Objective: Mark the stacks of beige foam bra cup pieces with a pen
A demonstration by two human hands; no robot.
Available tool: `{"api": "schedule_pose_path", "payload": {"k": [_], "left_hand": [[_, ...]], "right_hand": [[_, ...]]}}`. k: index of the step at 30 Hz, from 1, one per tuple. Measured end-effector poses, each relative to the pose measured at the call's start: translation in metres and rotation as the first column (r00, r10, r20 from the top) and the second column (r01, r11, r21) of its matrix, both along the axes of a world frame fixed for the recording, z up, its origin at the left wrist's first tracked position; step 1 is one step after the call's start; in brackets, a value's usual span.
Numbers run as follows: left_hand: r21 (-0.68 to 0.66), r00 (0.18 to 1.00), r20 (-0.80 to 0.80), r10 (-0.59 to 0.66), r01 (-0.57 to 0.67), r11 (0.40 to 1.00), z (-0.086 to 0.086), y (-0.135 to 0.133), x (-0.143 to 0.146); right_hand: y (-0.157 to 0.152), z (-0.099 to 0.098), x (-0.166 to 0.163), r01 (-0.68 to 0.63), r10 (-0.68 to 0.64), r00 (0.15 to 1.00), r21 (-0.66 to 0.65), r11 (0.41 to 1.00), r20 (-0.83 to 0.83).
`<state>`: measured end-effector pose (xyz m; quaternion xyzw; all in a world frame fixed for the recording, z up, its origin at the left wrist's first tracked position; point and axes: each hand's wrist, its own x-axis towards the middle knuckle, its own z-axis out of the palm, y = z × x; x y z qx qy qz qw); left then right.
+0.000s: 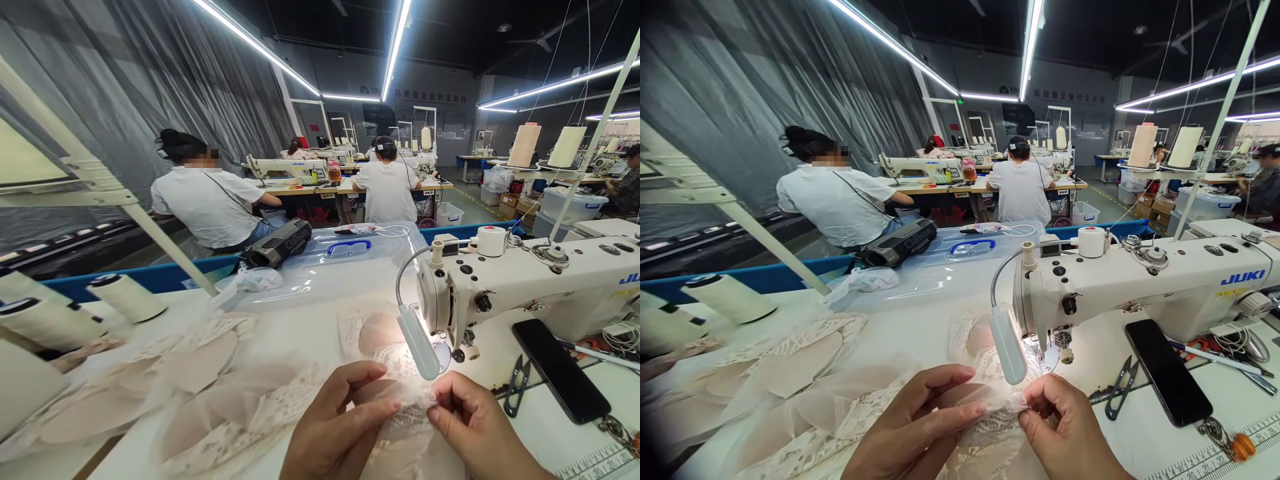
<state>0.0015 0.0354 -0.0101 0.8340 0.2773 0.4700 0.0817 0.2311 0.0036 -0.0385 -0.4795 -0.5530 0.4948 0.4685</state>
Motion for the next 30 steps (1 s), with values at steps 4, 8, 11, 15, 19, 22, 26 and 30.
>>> {"api": "schedule_pose_path", "payload": {"k": [4, 8, 11, 15, 19, 22, 26, 30], "left_hand": [[-0.039, 0.999, -0.046, -0.003, 0.001, 0.999, -0.003, -0.002, -0.001], [-0.062, 0.998, -0.067, -0.021, 0.017, 0.998, -0.005, -0.003, 0.0], [-0.08, 0.997, -0.058, -0.049, 0.044, 0.996, -0.006, -0.002, 0.002], [-0.075, 0.996, -0.028, -0.079, 0.077, 0.994, -0.005, -0.001, 0.007], [-0.068, 0.997, 0.025, -0.076, 0.078, 0.995, -0.003, 0.0, 0.013], [-0.077, 0.995, 0.047, -0.09, 0.093, 0.993, -0.004, 0.0, 0.015], [-0.132, 0.988, 0.114, -0.103, 0.118, 0.984, -0.006, 0.0, 0.012], [-0.675, 0.95, 0.242, 0.197, 0.019, 0.738, 0.007, 0.001, 0.011]], "right_hand": [[0.0, 0.004, 0.0, -0.001, 0.001, 1.0, -0.003, 1.0, 0.005], [-0.001, 0.007, 0.0, 0.0, 0.0, 1.0, -0.015, 1.0, -0.018], [-0.001, 0.007, -0.001, -0.002, 0.001, 1.0, -0.021, 1.0, -0.024], [-0.001, 0.005, -0.002, -0.007, 0.007, 1.0, -0.018, 1.0, -0.018], [-0.001, 0.005, -0.002, -0.013, 0.013, 1.0, -0.017, 1.0, -0.016], [-0.002, 0.006, -0.002, -0.014, 0.014, 1.0, -0.023, 1.0, -0.009], [-0.001, 0.006, -0.002, -0.021, 0.02, 1.0, -0.041, 0.999, -0.024], [0.0, 0.008, -0.002, 0.002, -0.015, 0.993, -0.105, 0.994, -0.119]]}}
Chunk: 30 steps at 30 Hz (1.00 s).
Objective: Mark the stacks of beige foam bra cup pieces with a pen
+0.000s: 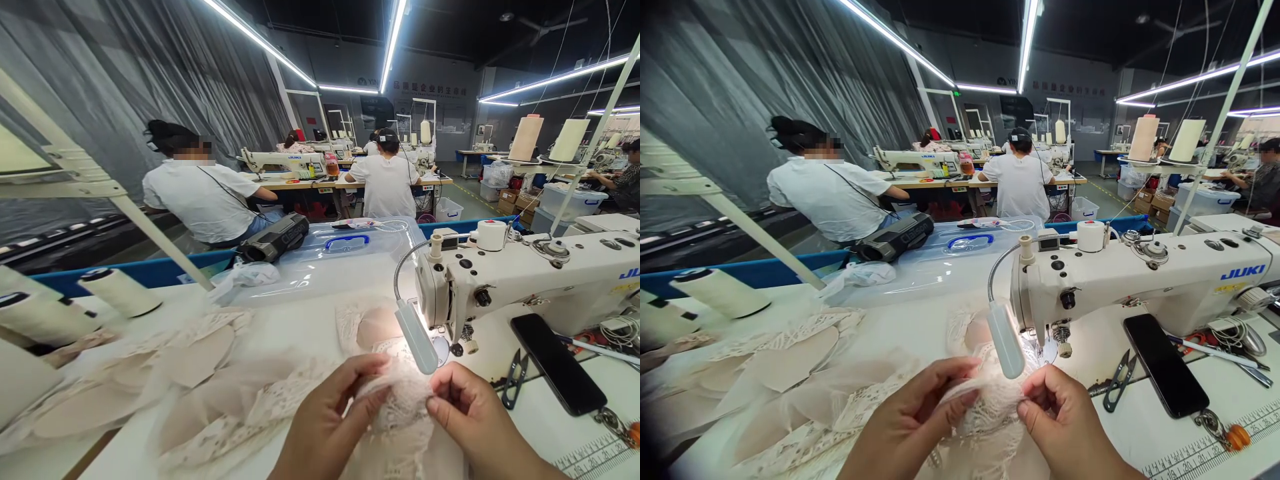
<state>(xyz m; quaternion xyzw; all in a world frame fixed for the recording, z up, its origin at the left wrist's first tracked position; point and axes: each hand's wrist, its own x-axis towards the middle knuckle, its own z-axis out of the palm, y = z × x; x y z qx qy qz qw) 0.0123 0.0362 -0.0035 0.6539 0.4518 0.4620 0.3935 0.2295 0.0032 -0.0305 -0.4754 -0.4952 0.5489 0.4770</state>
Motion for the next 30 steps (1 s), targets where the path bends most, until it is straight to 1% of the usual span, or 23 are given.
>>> {"api": "schedule_pose_path", "payload": {"k": [1, 2, 3, 4, 6, 8, 10, 13, 17, 19, 20, 21, 22, 23, 24, 25, 26, 27, 28, 29, 30], "left_hand": [[-0.186, 0.994, 0.096, 0.055, -0.036, 0.982, 0.005, 0.0, 0.001], [-0.335, 0.975, 0.194, 0.106, -0.036, 0.942, 0.01, 0.0, 0.003], [-0.453, 0.952, 0.273, 0.139, 0.0, 0.892, 0.015, 0.001, 0.006], [-0.536, 0.929, 0.335, 0.157, 0.051, 0.843, 0.019, 0.001, 0.008], [-0.63, 0.891, 0.417, 0.182, 0.139, 0.764, 0.026, 0.002, 0.013], [-0.661, 0.864, 0.472, 0.174, 0.216, 0.719, 0.03, 0.003, 0.016], [-0.669, 0.851, 0.502, 0.156, 0.268, 0.693, 0.031, 0.003, 0.017], [-0.69, 0.857, 0.492, 0.155, 0.275, 0.67, 0.031, 0.003, 0.016], [-0.698, 0.873, 0.465, 0.146, 0.26, 0.667, 0.03, 0.003, 0.015], [-0.688, 0.88, 0.457, 0.129, 0.258, 0.679, 0.028, 0.003, 0.014], [-0.671, 0.888, 0.448, 0.104, 0.258, 0.695, 0.026, 0.003, 0.013], [-0.64, 0.904, 0.422, 0.069, 0.243, 0.729, 0.023, 0.003, 0.012], [-0.58, 0.929, 0.368, 0.02, 0.213, 0.786, 0.02, 0.004, 0.009], [-0.476, 0.958, 0.285, -0.038, 0.176, 0.861, 0.017, 0.004, 0.007], [-0.322, 0.98, 0.182, -0.086, 0.142, 0.936, 0.014, 0.004, 0.004], [-0.13, 0.991, 0.071, -0.11, 0.119, 0.984, 0.011, 0.003, 0.0], [0.075, 0.993, -0.03, -0.113, 0.115, 0.991, 0.009, 0.002, -0.003], [0.263, 0.987, -0.113, -0.118, 0.144, 0.954, 0.007, 0.001, -0.005], [0.41, 0.976, -0.178, -0.123, 0.187, 0.893, 0.006, -0.001, -0.007], [0.511, 0.966, -0.227, -0.125, 0.228, 0.829, 0.006, -0.003, -0.009], [0.57, 0.956, -0.264, -0.126, 0.26, 0.779, 0.006, -0.004, -0.01]], "right_hand": [[0.0, 0.001, 0.0, 0.006, -0.006, 0.999, -0.017, 1.0, -0.033], [0.0, 0.002, -0.001, 0.009, -0.011, 0.998, -0.033, 0.999, -0.065], [0.0, 0.004, -0.001, 0.009, -0.014, 0.996, -0.047, 0.999, -0.092], [0.001, 0.005, -0.001, 0.011, -0.017, 0.994, -0.06, 0.998, -0.112], [0.001, 0.006, -0.001, 0.017, -0.027, 0.991, -0.078, 0.997, -0.134], [0.002, 0.005, 0.0, 0.013, -0.024, 0.99, -0.08, 0.997, -0.139], [0.002, 0.004, 0.002, -0.013, 0.002, 0.99, -0.074, 0.997, -0.141], [0.002, 0.003, 0.003, -0.042, 0.033, 0.991, -0.068, 0.997, -0.131], [0.002, 0.004, 0.004, -0.045, 0.038, 0.993, -0.069, 0.997, -0.108], [0.002, 0.003, 0.004, -0.058, 0.051, 0.994, -0.067, 0.996, -0.098], [0.002, 0.003, 0.004, -0.059, 0.054, 0.995, -0.062, 0.996, -0.085], [0.002, 0.002, 0.004, -0.046, 0.043, 0.997, -0.046, 0.998, -0.06], [0.001, 0.002, 0.004, -0.035, 0.034, 0.999, -0.02, 0.999, -0.017], [0.0, 0.001, 0.004, -0.024, 0.023, 0.999, 0.026, 0.999, 0.045], [-0.001, 0.0, 0.005, -0.016, 0.005, 0.993, 0.096, 0.995, 0.118], [-0.003, 0.0, 0.005, -0.016, -0.019, 0.981, 0.18, 0.983, 0.192], [-0.004, -0.001, 0.005, -0.024, -0.047, 0.966, 0.267, 0.963, 0.256], [-0.006, -0.001, 0.006, -0.034, -0.075, 0.951, 0.344, 0.938, 0.299], [-0.007, -0.001, 0.006, -0.038, -0.102, 0.942, 0.406, 0.913, 0.319], [-0.009, -0.002, 0.007, -0.036, -0.124, 0.938, 0.446, 0.894, 0.323], [-0.01, -0.002, 0.007, -0.031, -0.136, 0.937, 0.466, 0.884, 0.321]]}}
